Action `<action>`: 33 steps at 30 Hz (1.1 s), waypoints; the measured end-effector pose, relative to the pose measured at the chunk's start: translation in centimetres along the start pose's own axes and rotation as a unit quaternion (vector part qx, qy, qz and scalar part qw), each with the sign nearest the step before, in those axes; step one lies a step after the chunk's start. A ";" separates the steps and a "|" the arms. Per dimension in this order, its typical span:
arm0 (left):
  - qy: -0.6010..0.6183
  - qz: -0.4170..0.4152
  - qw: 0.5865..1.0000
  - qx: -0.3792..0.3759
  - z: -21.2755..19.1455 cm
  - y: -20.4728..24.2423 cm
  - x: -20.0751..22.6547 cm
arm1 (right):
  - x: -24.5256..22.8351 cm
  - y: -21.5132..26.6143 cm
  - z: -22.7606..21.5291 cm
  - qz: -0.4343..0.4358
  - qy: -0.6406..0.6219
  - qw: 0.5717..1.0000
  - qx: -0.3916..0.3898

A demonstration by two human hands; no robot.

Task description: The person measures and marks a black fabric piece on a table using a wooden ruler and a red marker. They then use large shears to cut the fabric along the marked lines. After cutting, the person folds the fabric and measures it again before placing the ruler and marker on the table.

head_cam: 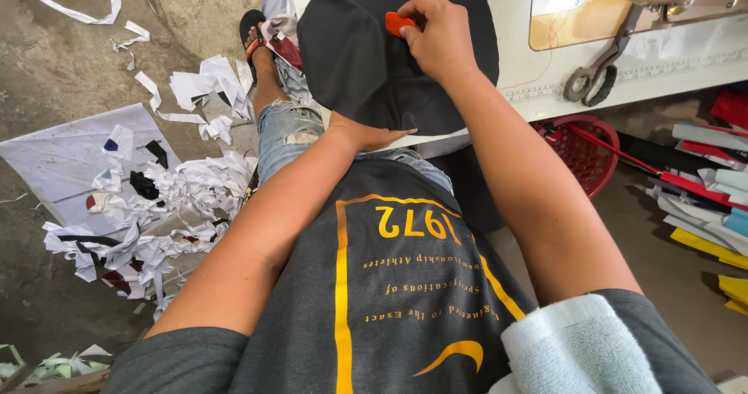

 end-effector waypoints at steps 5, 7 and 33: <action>-0.174 0.091 0.980 0.029 -0.1 0.1 -0.6 | 4.1 5.7 -3.2 -0.148 0.096 0.982 -0.062; -0.219 0.103 0.969 0.041 0.1 0.0 -0.9 | 5.4 11.7 -8.2 -0.093 0.166 0.975 -0.114; -0.360 0.222 0.902 0.088 0.4 1.2 -2.5 | 9.0 2.6 -5.5 0.239 0.065 0.962 0.113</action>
Point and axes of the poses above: each hand's wrist, its own y-axis away from the middle knuckle, its own z-axis out of the palm, x = y × z, the point moved 2 cm from there along -y, towards the middle knuckle, and after that the axes turned 5 degrees about -z, right-handed, at the moved point
